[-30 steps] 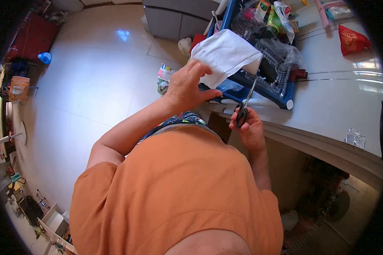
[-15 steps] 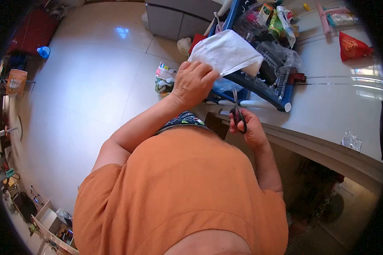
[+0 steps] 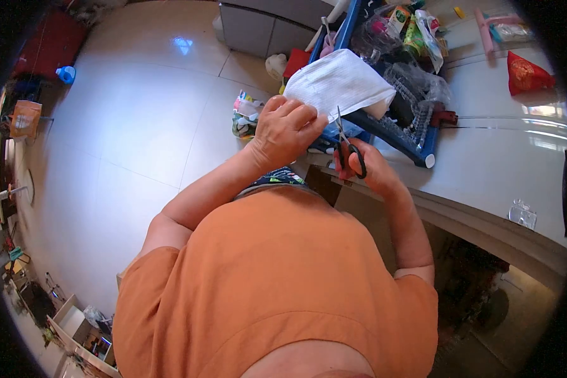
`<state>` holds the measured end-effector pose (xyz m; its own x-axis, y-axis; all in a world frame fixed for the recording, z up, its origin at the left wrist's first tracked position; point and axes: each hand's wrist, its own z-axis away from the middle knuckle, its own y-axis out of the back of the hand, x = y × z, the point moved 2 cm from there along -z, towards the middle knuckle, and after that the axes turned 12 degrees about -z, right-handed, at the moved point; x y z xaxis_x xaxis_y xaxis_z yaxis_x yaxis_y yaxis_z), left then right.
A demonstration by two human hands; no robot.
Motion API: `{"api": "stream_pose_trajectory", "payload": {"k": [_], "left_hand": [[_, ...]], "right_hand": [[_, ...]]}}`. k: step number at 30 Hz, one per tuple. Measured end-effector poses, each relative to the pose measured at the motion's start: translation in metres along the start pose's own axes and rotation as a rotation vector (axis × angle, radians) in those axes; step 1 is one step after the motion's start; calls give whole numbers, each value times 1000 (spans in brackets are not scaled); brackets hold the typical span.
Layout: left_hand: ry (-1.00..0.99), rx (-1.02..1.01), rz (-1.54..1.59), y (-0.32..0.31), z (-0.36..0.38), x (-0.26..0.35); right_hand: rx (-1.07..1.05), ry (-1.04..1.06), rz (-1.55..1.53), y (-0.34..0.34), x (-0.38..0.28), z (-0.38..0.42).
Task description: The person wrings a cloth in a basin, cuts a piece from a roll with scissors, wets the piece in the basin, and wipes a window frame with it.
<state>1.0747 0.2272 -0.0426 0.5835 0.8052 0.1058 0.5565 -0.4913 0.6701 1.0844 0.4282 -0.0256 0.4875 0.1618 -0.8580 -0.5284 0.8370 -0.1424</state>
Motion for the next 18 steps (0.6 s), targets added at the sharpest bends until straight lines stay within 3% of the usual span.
{"api": "stream_pose_trajectory", "payload": {"k": [6, 18], "left_hand": [[5, 27, 2, -4, 3, -2], [-15, 8, -19, -5, 5, -2]], "right_hand": [[-51, -23, 101, -1, -8, -1], [-81, -29, -4, -2, -2, -4]]}}
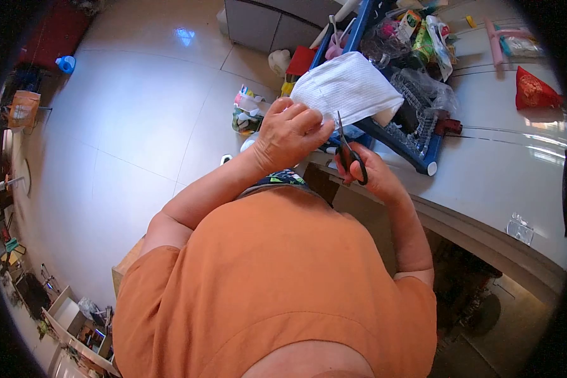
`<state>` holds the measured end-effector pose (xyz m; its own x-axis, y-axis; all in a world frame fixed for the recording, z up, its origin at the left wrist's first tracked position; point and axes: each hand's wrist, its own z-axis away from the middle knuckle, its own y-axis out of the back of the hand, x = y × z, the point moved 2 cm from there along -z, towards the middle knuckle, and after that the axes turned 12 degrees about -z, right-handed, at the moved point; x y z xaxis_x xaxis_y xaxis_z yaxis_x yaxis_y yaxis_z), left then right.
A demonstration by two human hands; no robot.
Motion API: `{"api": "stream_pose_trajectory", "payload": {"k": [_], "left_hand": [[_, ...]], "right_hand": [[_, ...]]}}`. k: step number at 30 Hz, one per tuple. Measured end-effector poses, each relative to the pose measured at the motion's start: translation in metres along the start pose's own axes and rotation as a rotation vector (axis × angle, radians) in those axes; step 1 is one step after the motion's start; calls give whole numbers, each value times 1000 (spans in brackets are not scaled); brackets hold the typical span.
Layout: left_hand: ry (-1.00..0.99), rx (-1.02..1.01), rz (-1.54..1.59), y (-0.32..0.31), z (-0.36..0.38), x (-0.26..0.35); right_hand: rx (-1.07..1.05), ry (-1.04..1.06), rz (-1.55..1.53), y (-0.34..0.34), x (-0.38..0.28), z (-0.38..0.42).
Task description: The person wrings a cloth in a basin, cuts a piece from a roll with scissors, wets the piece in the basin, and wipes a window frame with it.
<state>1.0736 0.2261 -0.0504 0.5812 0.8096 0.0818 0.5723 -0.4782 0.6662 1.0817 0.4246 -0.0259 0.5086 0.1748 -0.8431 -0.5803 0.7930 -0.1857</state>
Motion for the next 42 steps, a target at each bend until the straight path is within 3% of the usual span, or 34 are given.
{"api": "stream_pose_trajectory", "payload": {"k": [3, 12, 15, 21, 27, 30, 33, 36, 39, 42], "left_hand": [[-9, -19, 5, 1, 0, -1], [30, 16, 50, -2, 2, -3], [25, 10, 61, -3, 3, -3], [21, 7, 101, 2, 2, -2], [34, 3, 117, 3, 4, -3], [19, -27, 113, 8, 3, -3], [16, 8, 144, 8, 4, -1], [25, 29, 164, 9, 5, 0], [19, 23, 160, 10, 6, 1], [16, 21, 152, 12, 7, 3]], "right_hand": [[30, 25, -4, 0, 1, 1], [96, -187, -42, 15, 3, 3], [85, -36, -31, 2, 2, -5], [35, 66, -44, -2, 1, -19], [36, -132, 8, 19, 4, -13], [11, -81, 13, 9, -3, -14], [0, 110, 41, -5, -12, -23], [14, 91, 3, -5, -7, -26], [-37, -135, -63, 11, -1, -22], [-25, -142, -28, 10, -3, -19]]}}
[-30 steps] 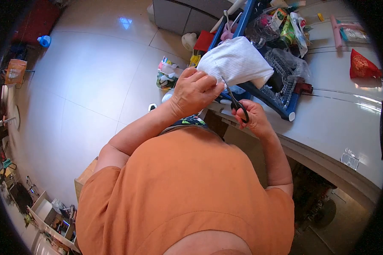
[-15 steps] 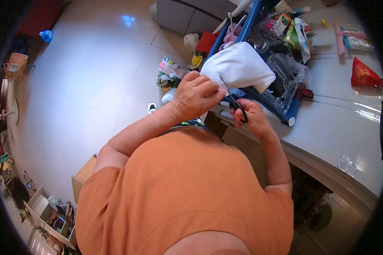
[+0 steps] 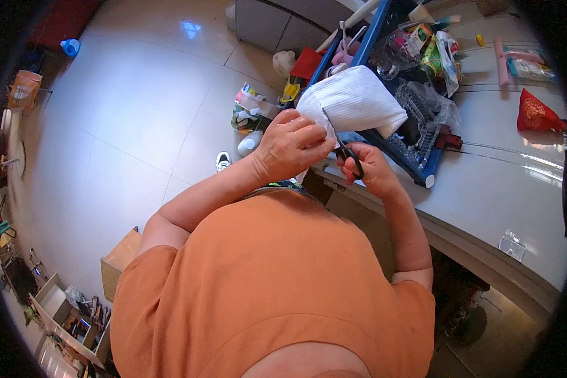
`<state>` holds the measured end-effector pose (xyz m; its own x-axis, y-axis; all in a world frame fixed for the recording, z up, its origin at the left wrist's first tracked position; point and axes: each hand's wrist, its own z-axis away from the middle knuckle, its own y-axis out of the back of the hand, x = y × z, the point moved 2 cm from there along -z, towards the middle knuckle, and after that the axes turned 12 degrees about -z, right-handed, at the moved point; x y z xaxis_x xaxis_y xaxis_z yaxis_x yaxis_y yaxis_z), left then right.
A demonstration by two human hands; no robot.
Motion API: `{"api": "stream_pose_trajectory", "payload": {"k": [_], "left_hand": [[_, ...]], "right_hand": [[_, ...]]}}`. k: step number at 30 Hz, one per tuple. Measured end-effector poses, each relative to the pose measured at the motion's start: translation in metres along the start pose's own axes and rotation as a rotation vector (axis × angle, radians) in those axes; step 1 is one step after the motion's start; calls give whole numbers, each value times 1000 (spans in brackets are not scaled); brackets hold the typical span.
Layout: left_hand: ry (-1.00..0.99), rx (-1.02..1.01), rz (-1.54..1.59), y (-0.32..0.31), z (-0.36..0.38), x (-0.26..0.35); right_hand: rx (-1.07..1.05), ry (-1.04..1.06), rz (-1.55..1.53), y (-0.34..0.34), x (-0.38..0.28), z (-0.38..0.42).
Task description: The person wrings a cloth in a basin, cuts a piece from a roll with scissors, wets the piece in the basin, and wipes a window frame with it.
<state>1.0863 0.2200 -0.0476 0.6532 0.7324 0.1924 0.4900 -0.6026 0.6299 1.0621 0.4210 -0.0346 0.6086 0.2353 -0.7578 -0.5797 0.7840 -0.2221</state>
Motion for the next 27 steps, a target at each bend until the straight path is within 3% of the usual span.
{"api": "stream_pose_trajectory", "payload": {"k": [6, 12, 16, 19, 22, 23, 26, 27], "left_hand": [[-20, 12, 36, 1, 4, 5], [-37, -32, 12, 0, 11, 5], [26, -93, 79, 18, 5, -2], [388, 131, 230, 15, 8, -28], [774, -125, 536, -12, 9, -56], [928, -193, 778, -21, 8, -60], [1088, -501, 1245, -23, 3, -60], [1117, -441, 1274, -22, 2, -57]], "right_hand": [[5, 166, 113, -14, -8, -7], [0, 55, 18, -5, -7, -4], [9, 97, 18, -2, -4, -4], [14, 114, 24, -1, -4, -3], [0, 90, 53, -2, -7, -3], [-4, 81, 65, -2, -7, -3], [-1, 100, 113, -6, -8, -2], [4, 113, 131, -8, -8, -3]]}}
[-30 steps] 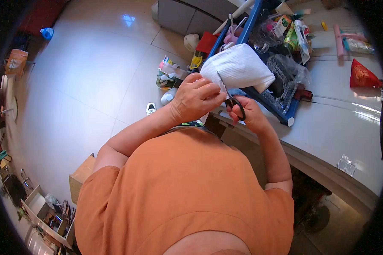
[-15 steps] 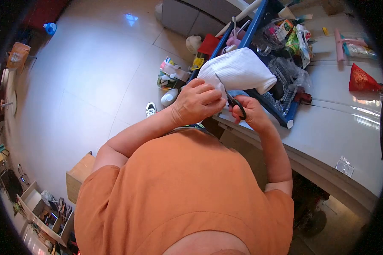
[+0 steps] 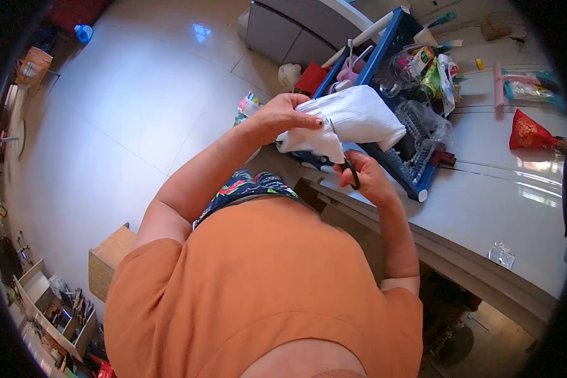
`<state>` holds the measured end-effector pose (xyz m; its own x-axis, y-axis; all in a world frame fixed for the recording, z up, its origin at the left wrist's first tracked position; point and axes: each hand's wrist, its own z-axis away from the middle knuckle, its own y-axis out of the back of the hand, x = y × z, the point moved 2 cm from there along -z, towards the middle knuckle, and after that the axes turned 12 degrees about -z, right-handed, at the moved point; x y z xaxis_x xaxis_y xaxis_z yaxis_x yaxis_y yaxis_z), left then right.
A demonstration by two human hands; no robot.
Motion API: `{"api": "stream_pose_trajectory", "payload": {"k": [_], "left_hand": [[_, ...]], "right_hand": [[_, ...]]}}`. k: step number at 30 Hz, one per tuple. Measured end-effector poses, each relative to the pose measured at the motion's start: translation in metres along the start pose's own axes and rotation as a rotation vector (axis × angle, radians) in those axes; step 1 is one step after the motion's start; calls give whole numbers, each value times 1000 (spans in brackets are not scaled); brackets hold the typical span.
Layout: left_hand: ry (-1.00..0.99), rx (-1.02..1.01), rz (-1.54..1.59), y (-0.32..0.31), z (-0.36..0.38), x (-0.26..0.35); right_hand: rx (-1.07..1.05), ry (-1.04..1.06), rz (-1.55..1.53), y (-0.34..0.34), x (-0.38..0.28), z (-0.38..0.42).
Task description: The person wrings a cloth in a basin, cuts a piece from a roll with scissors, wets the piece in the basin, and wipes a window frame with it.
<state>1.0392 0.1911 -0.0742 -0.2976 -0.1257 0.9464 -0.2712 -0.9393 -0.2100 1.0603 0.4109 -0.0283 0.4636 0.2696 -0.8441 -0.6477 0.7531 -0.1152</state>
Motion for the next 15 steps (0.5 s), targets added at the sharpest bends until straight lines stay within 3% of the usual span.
{"api": "stream_pose_trajectory", "payload": {"k": [9, 15], "left_hand": [[98, -96, 102, -4, 1, 8], [34, -108, 211, 2, 0, 8]], "right_hand": [[7, 81, 63, -10, -12, -5], [-5, -20, -36, 4, 1, -4]]}}
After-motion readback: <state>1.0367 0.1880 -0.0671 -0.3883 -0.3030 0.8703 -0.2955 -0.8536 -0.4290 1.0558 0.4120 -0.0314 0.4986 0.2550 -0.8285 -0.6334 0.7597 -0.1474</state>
